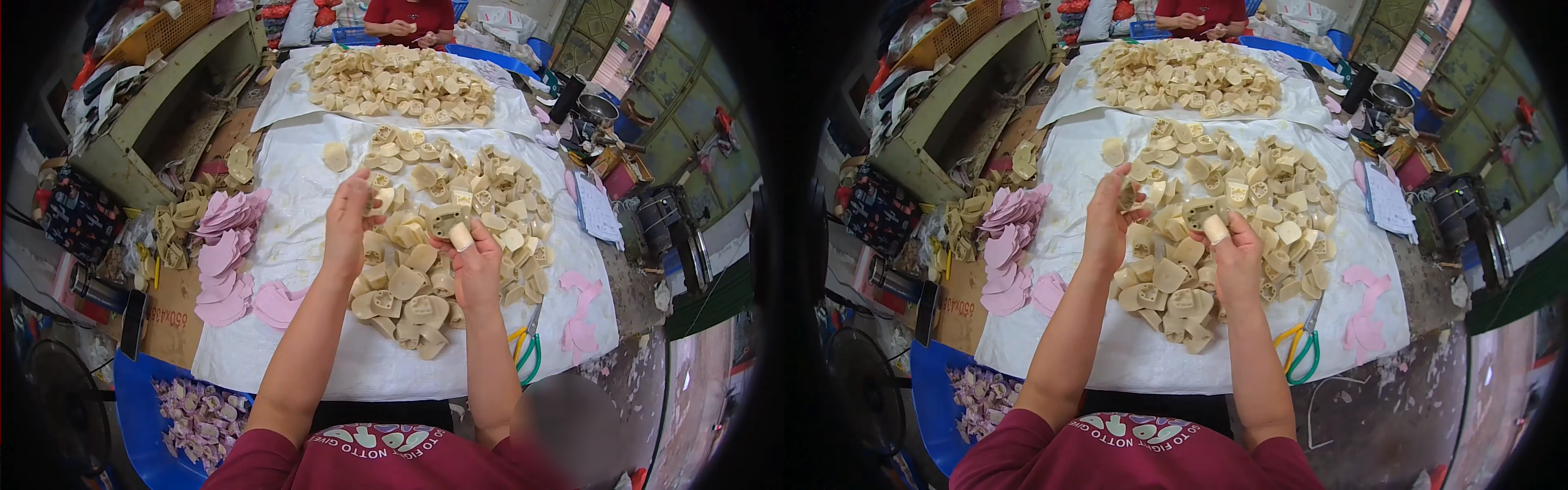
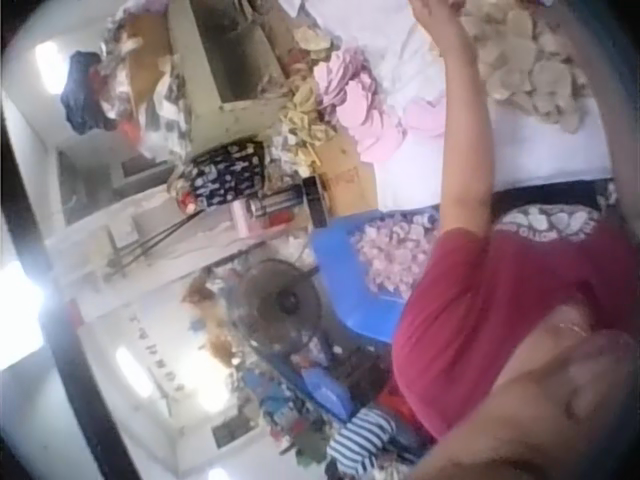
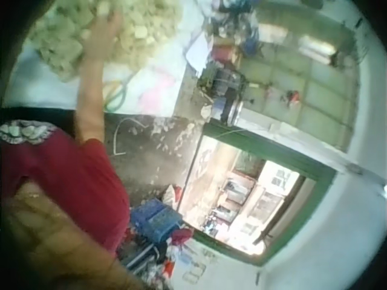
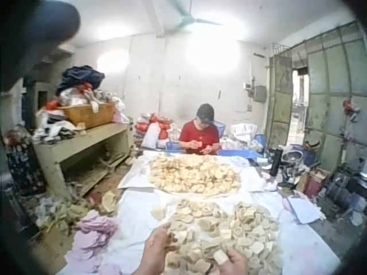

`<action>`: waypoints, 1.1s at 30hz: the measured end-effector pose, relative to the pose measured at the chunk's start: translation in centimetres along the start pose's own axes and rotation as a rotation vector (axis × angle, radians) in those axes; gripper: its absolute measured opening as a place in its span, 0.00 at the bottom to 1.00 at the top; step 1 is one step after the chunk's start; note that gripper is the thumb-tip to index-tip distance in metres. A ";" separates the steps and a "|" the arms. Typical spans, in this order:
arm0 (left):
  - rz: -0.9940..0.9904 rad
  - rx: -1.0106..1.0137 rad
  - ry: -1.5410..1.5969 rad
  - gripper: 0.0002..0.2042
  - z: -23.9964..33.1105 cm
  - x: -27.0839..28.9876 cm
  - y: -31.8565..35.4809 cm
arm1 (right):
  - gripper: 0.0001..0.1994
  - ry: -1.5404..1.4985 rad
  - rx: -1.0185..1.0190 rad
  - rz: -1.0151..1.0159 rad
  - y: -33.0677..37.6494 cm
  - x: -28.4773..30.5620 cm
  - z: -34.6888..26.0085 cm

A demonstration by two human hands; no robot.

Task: The person repeatedly picks up pink foam cutouts and beige plastic molds from a table, inserts the foam into the molds, and places the assembled units into a blue bin. The person occasionally sorts through the pile of molds to find the correct orientation.

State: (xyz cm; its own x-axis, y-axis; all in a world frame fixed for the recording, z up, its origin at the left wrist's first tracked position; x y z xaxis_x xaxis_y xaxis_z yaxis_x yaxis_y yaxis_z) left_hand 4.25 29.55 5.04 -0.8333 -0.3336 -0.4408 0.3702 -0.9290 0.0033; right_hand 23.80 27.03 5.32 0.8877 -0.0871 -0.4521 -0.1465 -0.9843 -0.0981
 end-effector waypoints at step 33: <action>0.930 -0.514 -1.058 0.38 14.3 45.8 -1.8 | 0.17 1.124 0.605 -0.192 20.9 3.2 0.1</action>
Point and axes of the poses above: each hand's wrist, its own y-axis away from the middle knuckle, its own x-axis out of the back of the hand, z = x × y, the point moved 7 cm from there along -y, towards the middle knuckle, and after that the axes turned 11 degrees about z, right-handed, at the moved point
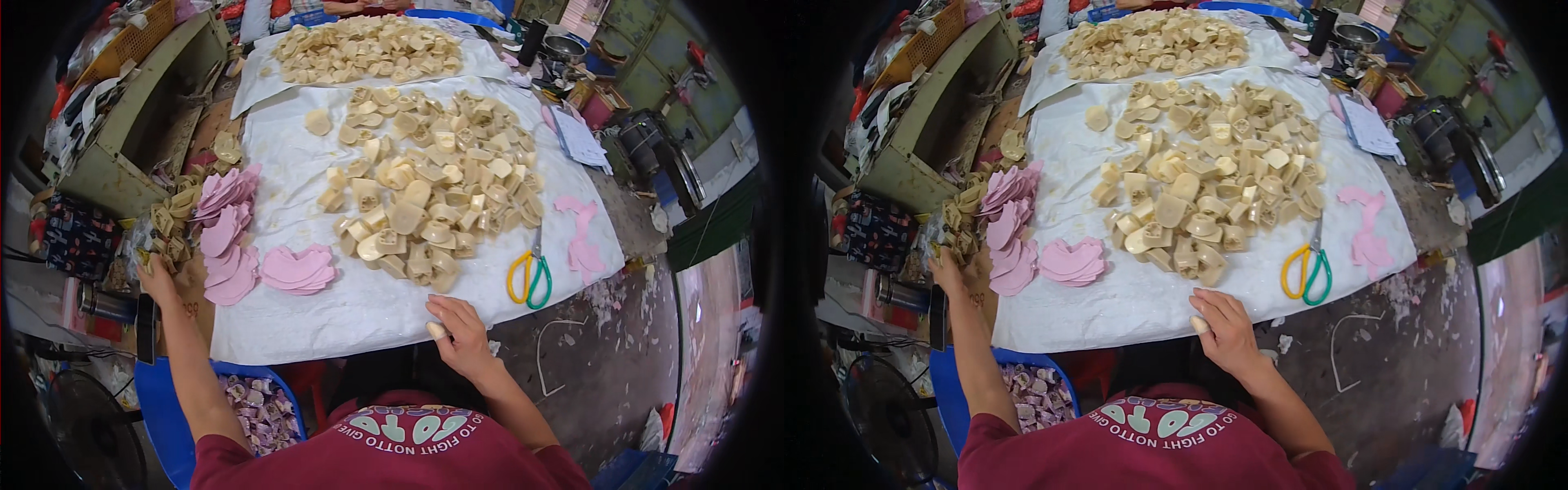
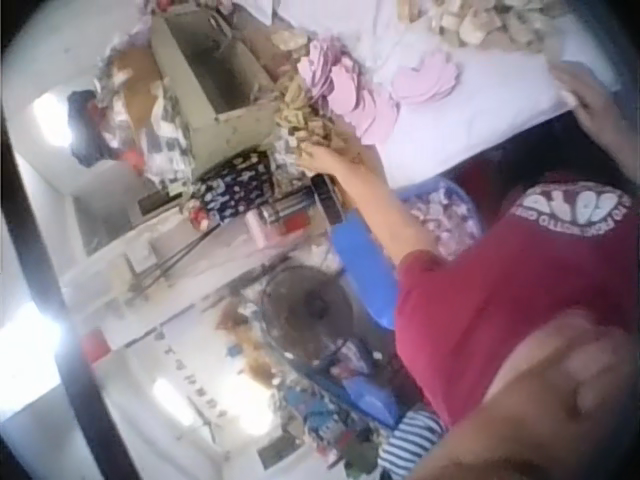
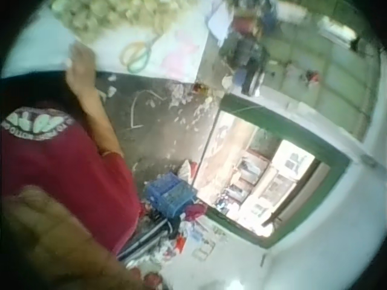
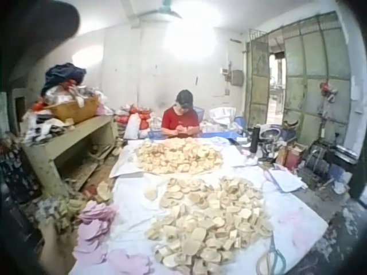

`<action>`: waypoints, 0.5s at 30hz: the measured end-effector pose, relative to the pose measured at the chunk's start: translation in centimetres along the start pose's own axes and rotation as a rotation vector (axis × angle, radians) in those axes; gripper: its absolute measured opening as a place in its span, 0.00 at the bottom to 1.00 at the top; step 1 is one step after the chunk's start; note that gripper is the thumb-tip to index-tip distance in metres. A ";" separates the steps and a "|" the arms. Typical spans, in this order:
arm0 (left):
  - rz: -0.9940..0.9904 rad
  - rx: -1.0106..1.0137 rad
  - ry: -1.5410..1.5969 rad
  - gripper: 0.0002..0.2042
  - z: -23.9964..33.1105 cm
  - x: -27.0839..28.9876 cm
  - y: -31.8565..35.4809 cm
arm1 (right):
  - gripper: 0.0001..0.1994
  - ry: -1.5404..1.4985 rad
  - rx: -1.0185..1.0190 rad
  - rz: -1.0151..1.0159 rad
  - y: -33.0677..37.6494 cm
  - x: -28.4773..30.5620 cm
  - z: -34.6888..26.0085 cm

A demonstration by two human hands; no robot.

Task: The person repeatedly picks up pink foam cutouts and beige plastic molds from a table, inserts the foam into the molds, and places the assembled units into a blue bin. The person occasionally sorts through the pile of molds to find the correct orientation.

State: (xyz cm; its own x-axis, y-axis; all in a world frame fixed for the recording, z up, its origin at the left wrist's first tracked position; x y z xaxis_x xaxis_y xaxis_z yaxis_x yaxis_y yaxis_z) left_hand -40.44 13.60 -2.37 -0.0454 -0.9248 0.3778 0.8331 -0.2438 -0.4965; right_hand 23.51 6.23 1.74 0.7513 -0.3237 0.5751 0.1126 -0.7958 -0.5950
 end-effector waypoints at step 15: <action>-0.623 -0.870 -0.115 0.35 22.3 2.2 28.3 | 0.38 0.112 0.130 -0.040 -3.8 -2.4 3.8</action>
Point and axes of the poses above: each hand's wrist, its own y-axis away from the middle knuckle, its own x-axis out of the back of the hand, z = x × y, the point moved 7 cm from there along -y, towards the middle knuckle, and after that the axes turned 11 degrees about z, right-handed, at the moved point
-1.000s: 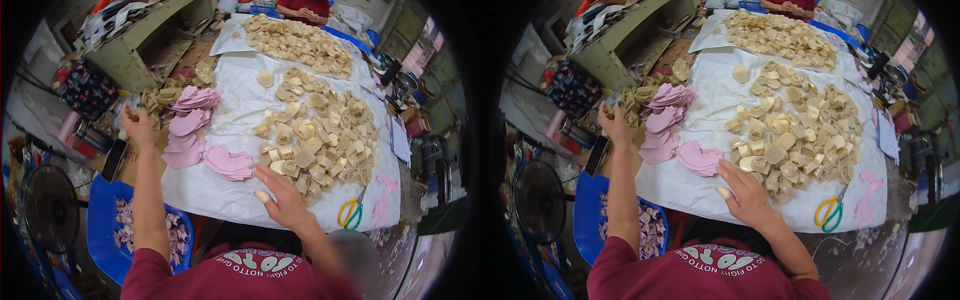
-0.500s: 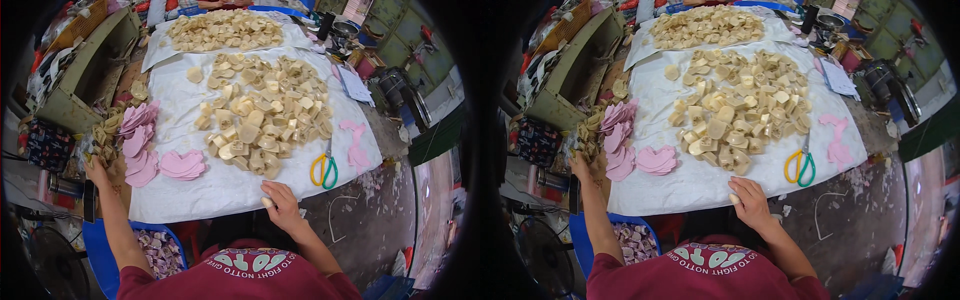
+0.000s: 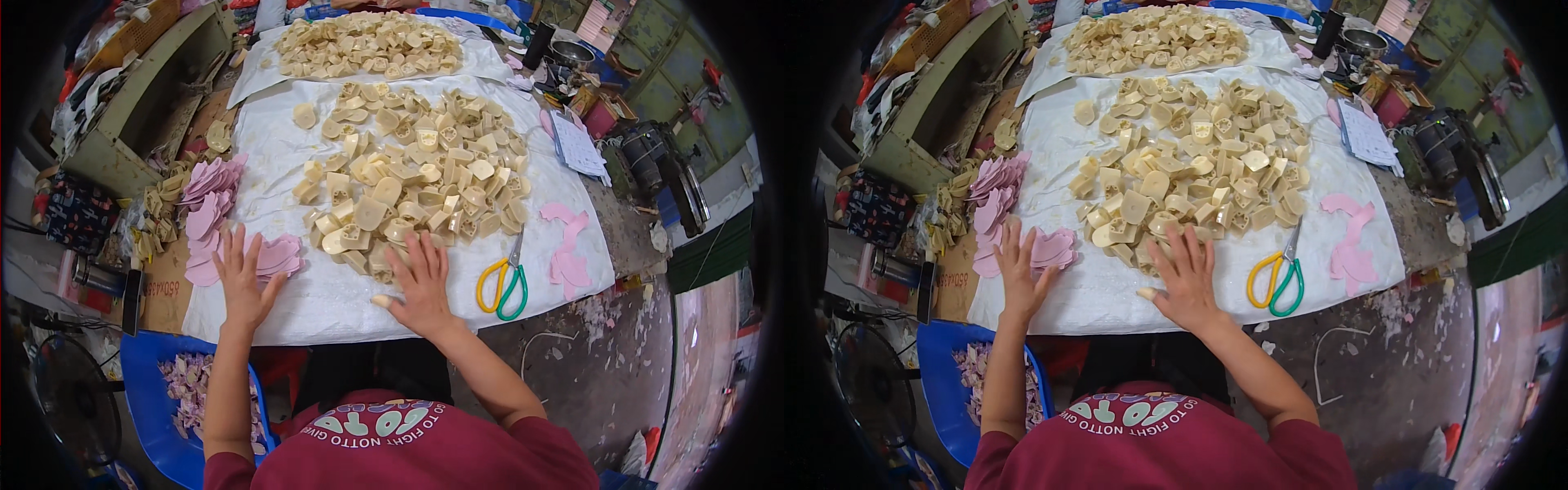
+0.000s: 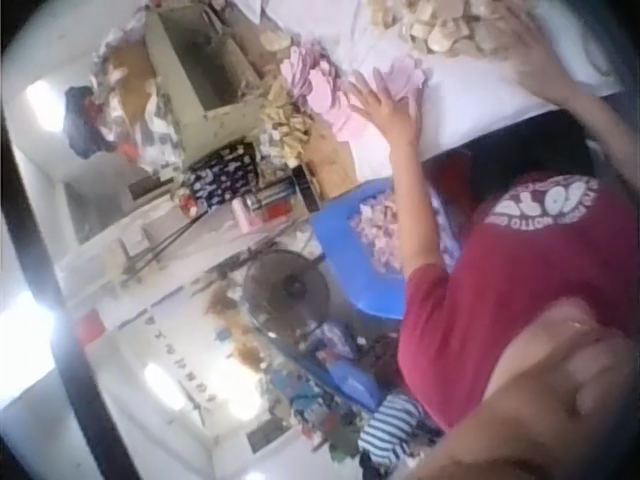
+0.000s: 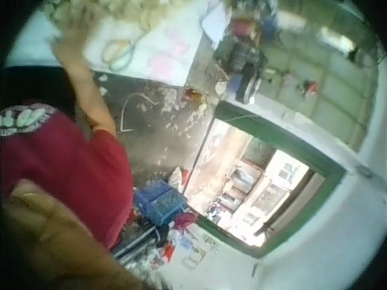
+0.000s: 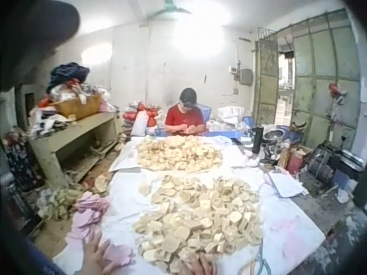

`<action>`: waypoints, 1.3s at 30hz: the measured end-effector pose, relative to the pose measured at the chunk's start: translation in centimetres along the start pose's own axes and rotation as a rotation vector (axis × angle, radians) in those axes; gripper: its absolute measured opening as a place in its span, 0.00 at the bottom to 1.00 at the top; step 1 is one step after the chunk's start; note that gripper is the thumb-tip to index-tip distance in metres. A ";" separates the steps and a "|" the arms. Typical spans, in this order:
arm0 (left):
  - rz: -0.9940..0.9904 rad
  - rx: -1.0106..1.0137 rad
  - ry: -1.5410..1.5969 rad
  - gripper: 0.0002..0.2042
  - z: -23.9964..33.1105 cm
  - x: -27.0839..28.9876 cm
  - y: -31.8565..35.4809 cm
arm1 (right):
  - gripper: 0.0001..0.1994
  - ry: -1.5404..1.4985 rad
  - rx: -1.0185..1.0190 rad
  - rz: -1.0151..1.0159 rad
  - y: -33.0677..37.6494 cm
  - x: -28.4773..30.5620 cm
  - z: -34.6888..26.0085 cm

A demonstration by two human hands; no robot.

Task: The person repeatedly picks up pink foam cutouts and beige plastic molds from a table, inserts the foam into the molds, and places the assembled units into a blue bin. The person occasionally sorts through the pile of molds to find the correct orientation.

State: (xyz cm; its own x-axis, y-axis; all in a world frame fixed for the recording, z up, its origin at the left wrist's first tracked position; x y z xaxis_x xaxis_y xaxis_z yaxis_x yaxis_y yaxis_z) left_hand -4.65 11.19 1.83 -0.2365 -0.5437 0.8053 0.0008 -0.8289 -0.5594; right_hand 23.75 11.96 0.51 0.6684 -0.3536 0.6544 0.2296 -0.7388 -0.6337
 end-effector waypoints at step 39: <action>-0.148 0.229 0.029 0.29 0.4 -4.9 4.7 | 0.35 0.434 -0.862 -0.140 7.0 13.4 8.7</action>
Point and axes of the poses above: each hand's wrist, its own y-axis away from the middle knuckle, its own x-axis out of the back of the hand, z = x × y, the point moved 7 cm from there along -y, towards the middle knuckle, and after that the axes turned 11 degrees about z, right-handed, at the moved point
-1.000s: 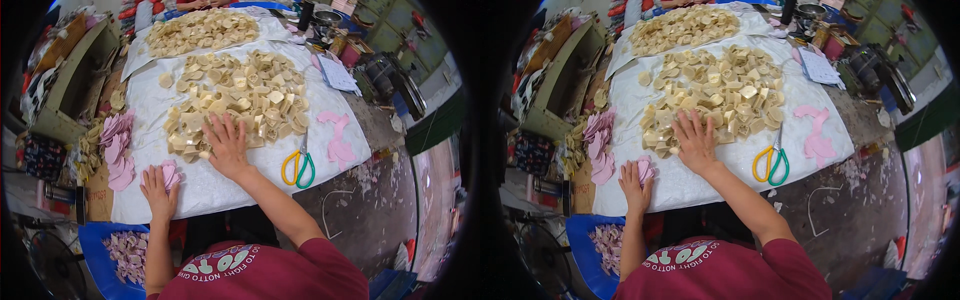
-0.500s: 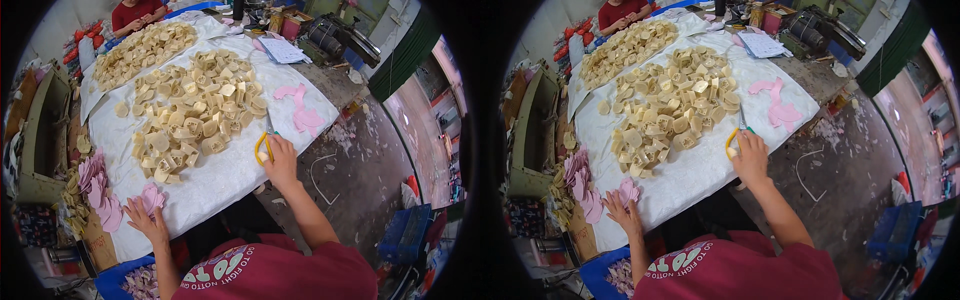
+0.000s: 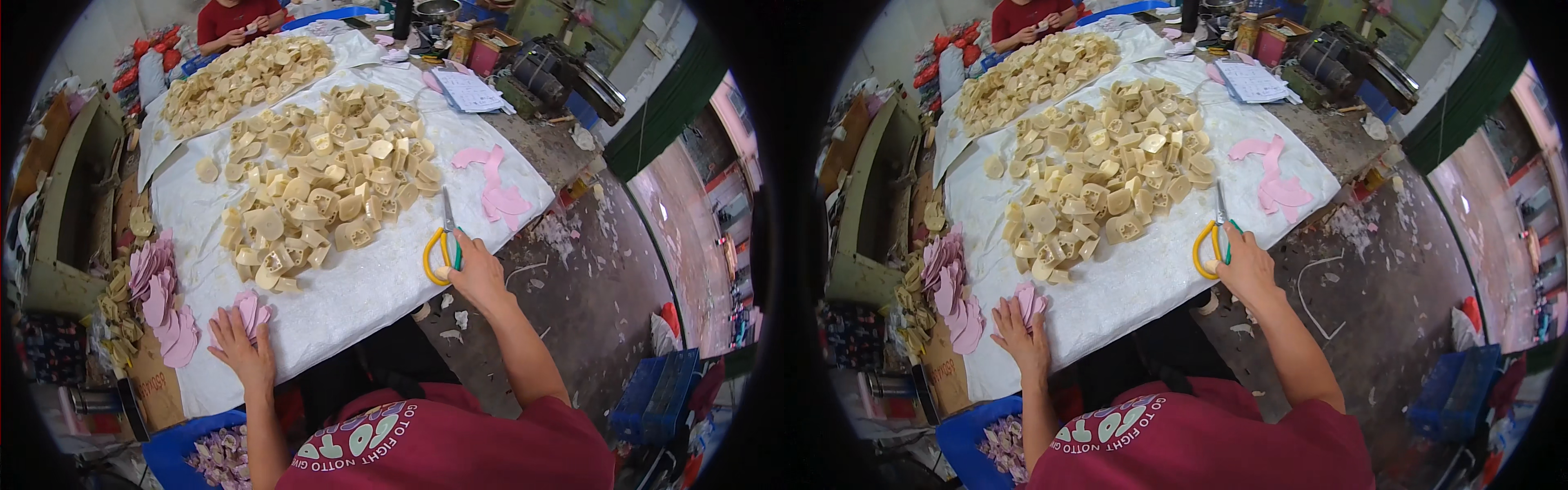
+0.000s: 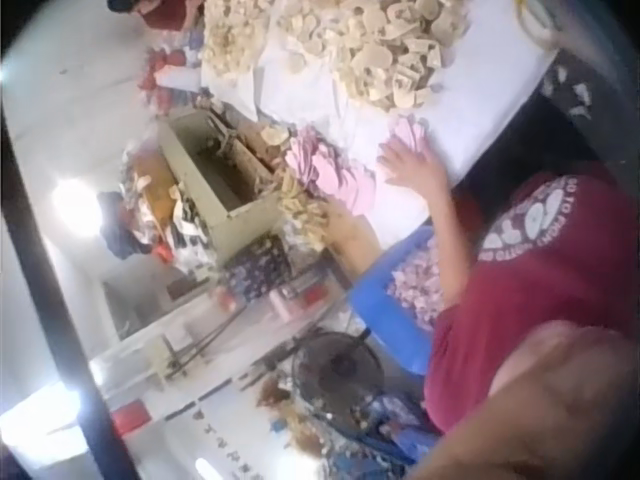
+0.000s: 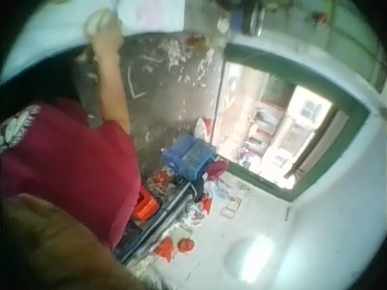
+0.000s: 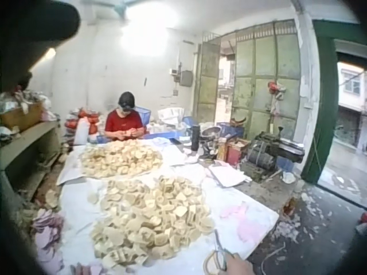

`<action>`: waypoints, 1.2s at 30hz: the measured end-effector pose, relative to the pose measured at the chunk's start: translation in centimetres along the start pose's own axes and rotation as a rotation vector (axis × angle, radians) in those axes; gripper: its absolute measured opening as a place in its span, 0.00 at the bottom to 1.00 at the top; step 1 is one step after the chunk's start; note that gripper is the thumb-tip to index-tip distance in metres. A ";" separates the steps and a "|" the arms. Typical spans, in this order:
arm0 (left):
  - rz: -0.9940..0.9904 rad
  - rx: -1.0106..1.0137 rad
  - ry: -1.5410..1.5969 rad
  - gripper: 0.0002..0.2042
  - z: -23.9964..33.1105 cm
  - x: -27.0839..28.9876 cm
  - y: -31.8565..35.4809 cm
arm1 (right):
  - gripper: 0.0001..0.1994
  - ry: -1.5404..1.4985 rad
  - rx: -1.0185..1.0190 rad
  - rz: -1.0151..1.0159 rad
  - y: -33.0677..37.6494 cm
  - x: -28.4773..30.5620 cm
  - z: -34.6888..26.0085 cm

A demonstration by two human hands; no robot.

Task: The person repeatedly picks up pink foam cutouts and beige plastic molds from a table, inserts the foam into the molds, and places the assembled units into a blue bin. The person occasionally sorts through the pile of molds to find the correct orientation.

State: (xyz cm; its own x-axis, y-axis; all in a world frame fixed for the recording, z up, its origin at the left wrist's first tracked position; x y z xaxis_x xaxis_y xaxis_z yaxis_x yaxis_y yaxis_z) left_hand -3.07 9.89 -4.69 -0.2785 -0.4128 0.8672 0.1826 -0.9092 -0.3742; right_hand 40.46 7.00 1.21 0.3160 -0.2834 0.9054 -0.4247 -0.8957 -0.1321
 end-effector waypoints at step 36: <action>0.306 0.169 0.627 0.31 -1.3 4.8 3.6 | 0.11 -0.761 0.712 -0.222 6.7 -6.9 -24.7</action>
State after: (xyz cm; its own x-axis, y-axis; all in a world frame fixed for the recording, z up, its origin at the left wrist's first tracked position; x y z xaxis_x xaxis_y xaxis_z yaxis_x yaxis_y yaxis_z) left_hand -4.95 4.59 -2.27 -0.6716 -0.6473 0.3606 0.4686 -0.7480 -0.4699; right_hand 14.50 11.40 4.06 0.8770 -0.0087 0.4803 0.2232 -0.8780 -0.4234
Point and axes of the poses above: each hand's wrist, its own y-axis away from the middle knuckle, its own x-axis out of the back of the hand, z = x × y, the point moved 7 cm from there along -y, towards the middle knuckle, and after that the axes turned 11 degrees about z, right-handed, at the moved point
